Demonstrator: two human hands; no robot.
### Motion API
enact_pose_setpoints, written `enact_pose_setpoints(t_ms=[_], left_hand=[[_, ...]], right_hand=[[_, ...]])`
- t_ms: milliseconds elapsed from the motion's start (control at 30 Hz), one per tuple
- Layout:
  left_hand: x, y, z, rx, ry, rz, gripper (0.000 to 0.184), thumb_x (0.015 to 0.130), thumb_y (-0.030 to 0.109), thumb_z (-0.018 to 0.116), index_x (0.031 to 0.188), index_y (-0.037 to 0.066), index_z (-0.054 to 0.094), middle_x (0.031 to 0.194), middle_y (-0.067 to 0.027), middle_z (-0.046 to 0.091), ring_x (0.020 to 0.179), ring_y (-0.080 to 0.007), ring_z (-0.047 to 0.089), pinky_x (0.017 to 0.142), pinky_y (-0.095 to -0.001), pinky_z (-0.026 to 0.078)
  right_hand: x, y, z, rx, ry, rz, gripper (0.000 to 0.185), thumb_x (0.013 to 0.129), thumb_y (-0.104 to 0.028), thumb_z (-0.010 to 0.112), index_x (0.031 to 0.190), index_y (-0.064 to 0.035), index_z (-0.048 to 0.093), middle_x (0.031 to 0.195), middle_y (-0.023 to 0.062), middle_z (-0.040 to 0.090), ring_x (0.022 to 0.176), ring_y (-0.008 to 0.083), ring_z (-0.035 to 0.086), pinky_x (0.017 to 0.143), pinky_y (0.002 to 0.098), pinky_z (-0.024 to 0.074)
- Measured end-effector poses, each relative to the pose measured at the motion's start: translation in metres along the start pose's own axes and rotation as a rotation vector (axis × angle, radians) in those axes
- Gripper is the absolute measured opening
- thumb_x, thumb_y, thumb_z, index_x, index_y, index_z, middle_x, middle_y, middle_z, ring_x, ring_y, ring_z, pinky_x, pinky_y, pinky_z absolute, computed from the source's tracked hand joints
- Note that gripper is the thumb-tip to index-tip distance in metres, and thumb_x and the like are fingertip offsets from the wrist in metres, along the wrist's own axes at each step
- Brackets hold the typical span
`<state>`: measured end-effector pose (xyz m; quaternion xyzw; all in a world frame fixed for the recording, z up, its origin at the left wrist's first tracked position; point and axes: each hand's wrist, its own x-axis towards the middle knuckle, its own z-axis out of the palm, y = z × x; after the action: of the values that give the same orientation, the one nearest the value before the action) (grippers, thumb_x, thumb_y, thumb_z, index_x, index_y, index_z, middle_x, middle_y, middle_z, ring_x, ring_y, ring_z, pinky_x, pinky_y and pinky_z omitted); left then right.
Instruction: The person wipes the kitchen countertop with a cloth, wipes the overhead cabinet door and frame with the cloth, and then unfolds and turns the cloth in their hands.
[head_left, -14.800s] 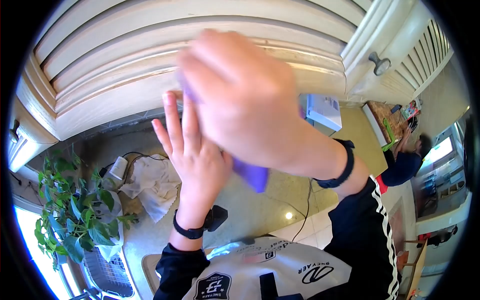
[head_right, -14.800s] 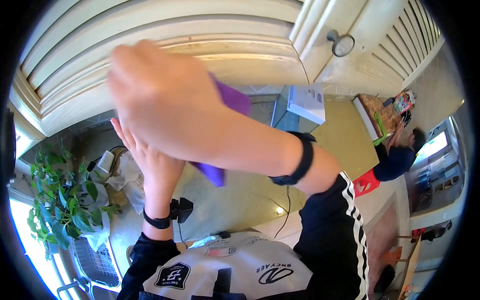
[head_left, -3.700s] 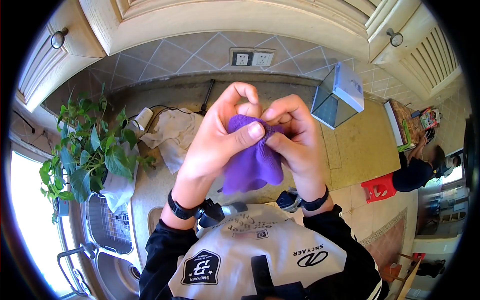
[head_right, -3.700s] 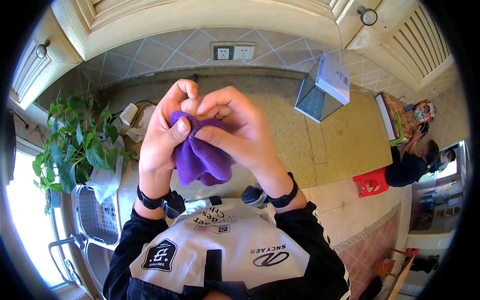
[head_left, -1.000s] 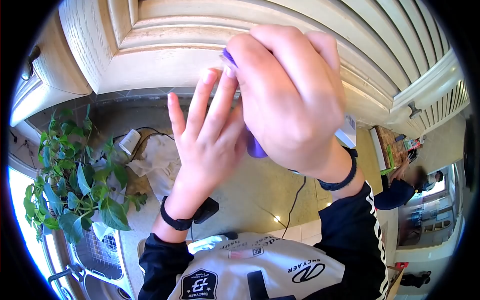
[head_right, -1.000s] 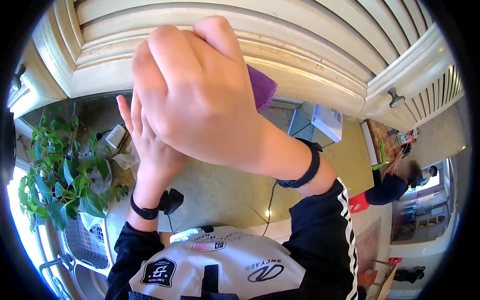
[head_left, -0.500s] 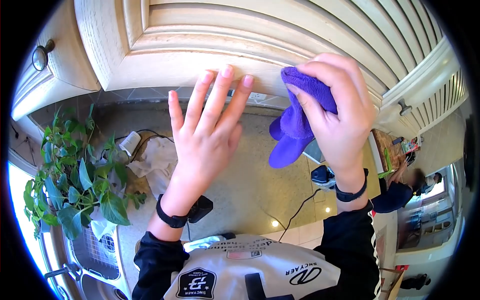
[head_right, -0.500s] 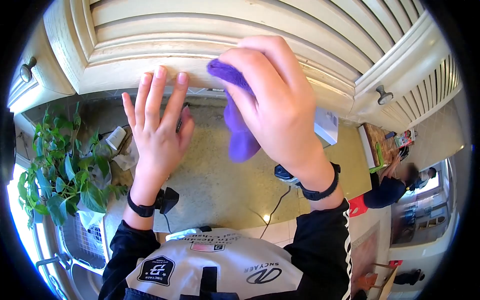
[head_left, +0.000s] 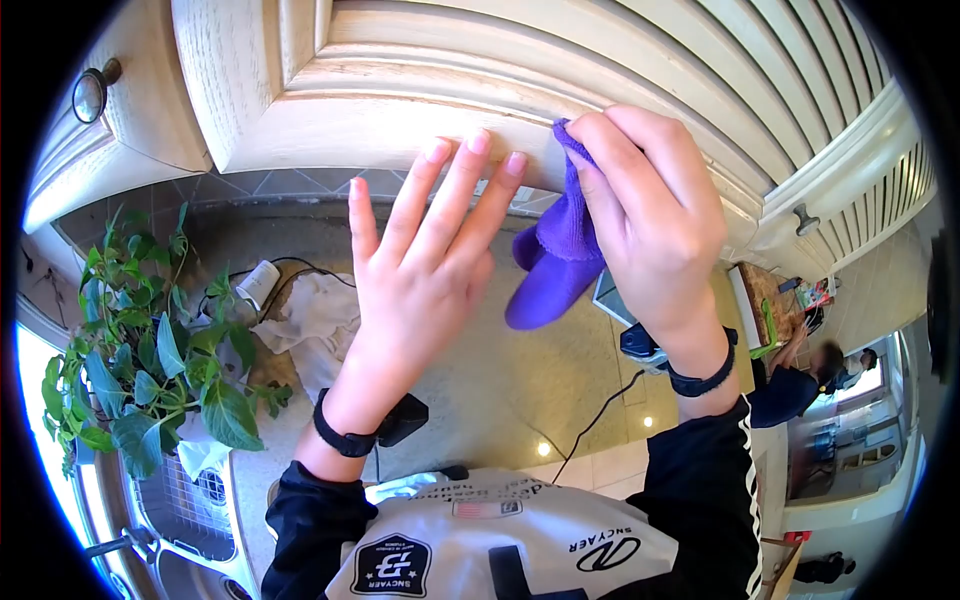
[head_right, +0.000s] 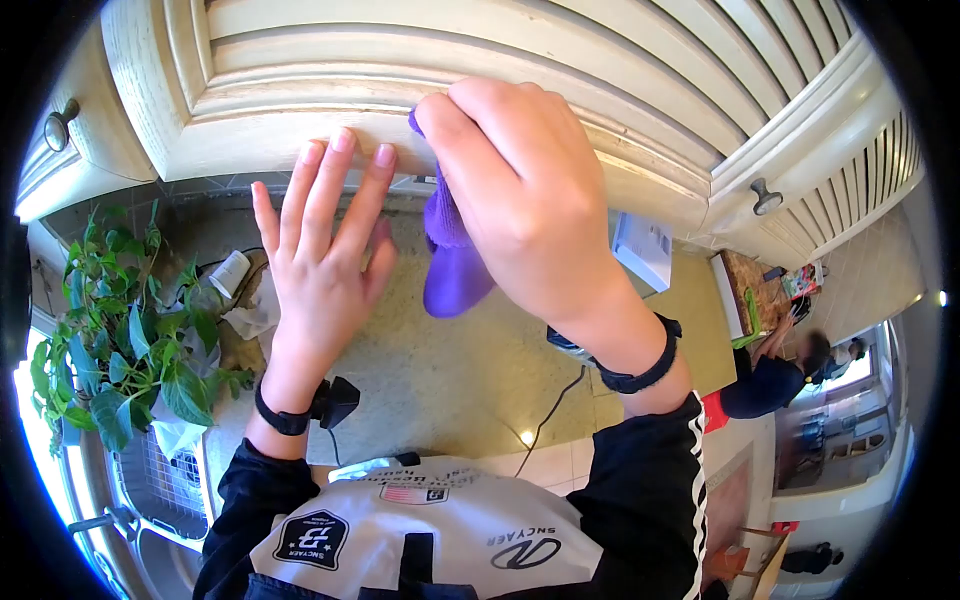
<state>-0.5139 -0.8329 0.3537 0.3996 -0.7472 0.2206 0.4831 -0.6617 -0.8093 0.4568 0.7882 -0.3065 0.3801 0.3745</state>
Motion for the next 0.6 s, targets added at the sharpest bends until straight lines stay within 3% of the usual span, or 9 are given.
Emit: enact_pose_setpoints(t_ms=[33,167,233,333,433,467,500,567,600], left_hand=[[0.0,0.001,0.001,-0.026,0.001,-0.037,0.053,0.078,0.014,0.046,0.129,0.03,0.051,0.139,0.0038,0.039,0.129,-0.0141,0.036,0.111,-0.0485,0.007],[0.001,0.006,0.004,-0.117,0.031,-0.062,0.05,0.077,0.012,0.048,0.123,0.027,0.056,0.138,0.004,0.041,0.128,-0.0149,0.037,0.11,-0.0481,0.011],[-0.002,0.006,0.01,-0.172,0.099,-0.053,0.026,0.08,0.013,0.049,0.099,0.02,0.065,0.136,0.0012,0.044,0.127,-0.017,0.041,0.11,-0.0483,0.013],[-0.003,0.003,0.008,-0.111,0.076,-0.029,0.018,0.081,0.015,0.05,0.09,0.018,0.066,0.134,-0.0025,0.046,0.126,-0.0182,0.041,0.11,-0.0482,0.011],[-0.001,0.005,0.009,-0.131,0.133,-0.095,0.032,0.079,0.013,0.05,0.107,0.021,0.064,0.136,-0.0049,0.043,0.127,-0.0169,0.04,0.111,-0.0469,0.009],[-0.001,0.004,0.008,-0.097,0.128,-0.089,0.046,0.078,0.012,0.05,0.122,0.025,0.058,0.138,-0.0015,0.042,0.127,-0.0163,0.039,0.111,-0.0472,0.008],[-0.001,0.001,0.006,-0.098,0.133,-0.083,0.046,0.078,0.012,0.05,0.122,0.025,0.058,0.138,-0.0015,0.042,0.127,-0.0163,0.039,0.111,-0.0472,0.008],[-0.001,-0.006,0.002,0.047,0.079,-0.017,0.053,0.077,0.018,0.057,0.13,0.015,0.051,0.14,-0.0056,0.037,0.132,-0.0225,0.031,0.11,-0.048,0.005],[-0.001,-0.007,-0.001,0.029,0.062,-0.028,0.056,0.076,0.017,0.056,0.132,0.014,0.048,0.139,-0.0028,0.039,0.132,-0.021,0.032,0.11,-0.0475,0.004]], right_hand=[[0.001,0.0,0.0,-0.002,-0.002,-0.002,0.022,0.062,0.001,0.066,0.084,-0.001,0.061,0.083,0.0078,0.057,0.069,0.0242,0.055,0.062,0.0327,0.0438],[0.013,-0.003,0.012,0.038,0.01,-0.02,0.022,0.06,-0.003,0.064,0.082,-0.0014,0.06,0.081,0.0077,0.056,0.069,0.0242,0.054,0.062,0.0321,0.044],[0.027,-0.017,0.022,0.031,0.003,-0.037,0.023,0.061,0.002,0.066,0.083,-0.0017,0.061,0.081,0.0088,0.058,0.07,0.0244,0.057,0.062,0.0305,0.0462],[0.03,-0.021,0.025,0.039,-0.002,-0.048,0.024,0.062,0.006,0.068,0.084,-0.0023,0.063,0.082,0.0096,0.06,0.07,0.0252,0.059,0.061,0.029,0.0484],[0.024,-0.013,0.017,0.068,0.021,-0.056,0.023,0.063,0.006,0.067,0.084,-0.0018,0.063,0.082,0.0091,0.06,0.07,0.0249,0.059,0.062,0.0291,0.0482],[0.021,-0.011,0.012,0.044,-0.003,-0.026,0.022,0.065,0.006,0.067,0.085,-0.0013,0.063,0.082,0.0091,0.06,0.07,0.0243,0.059,0.062,0.0285,0.048],[0.018,-0.008,0.006,0.021,-0.028,0.001,0.021,0.066,0.007,0.067,0.086,-0.0009,0.063,0.082,0.009,0.06,0.07,0.0236,0.059,0.062,0.028,0.0479],[0.007,-0.003,-0.006,-0.005,-0.067,0.042,0.02,0.069,0.007,0.066,0.087,0.0003,0.062,0.083,0.0096,0.061,0.07,0.023,0.059,0.062,0.0272,0.0478],[0.002,-0.001,-0.008,-0.008,-0.054,0.075,0.019,0.067,0.004,0.065,0.085,-0.0016,0.062,0.081,0.0083,0.059,0.071,0.0245,0.057,0.064,0.03,0.0464]])
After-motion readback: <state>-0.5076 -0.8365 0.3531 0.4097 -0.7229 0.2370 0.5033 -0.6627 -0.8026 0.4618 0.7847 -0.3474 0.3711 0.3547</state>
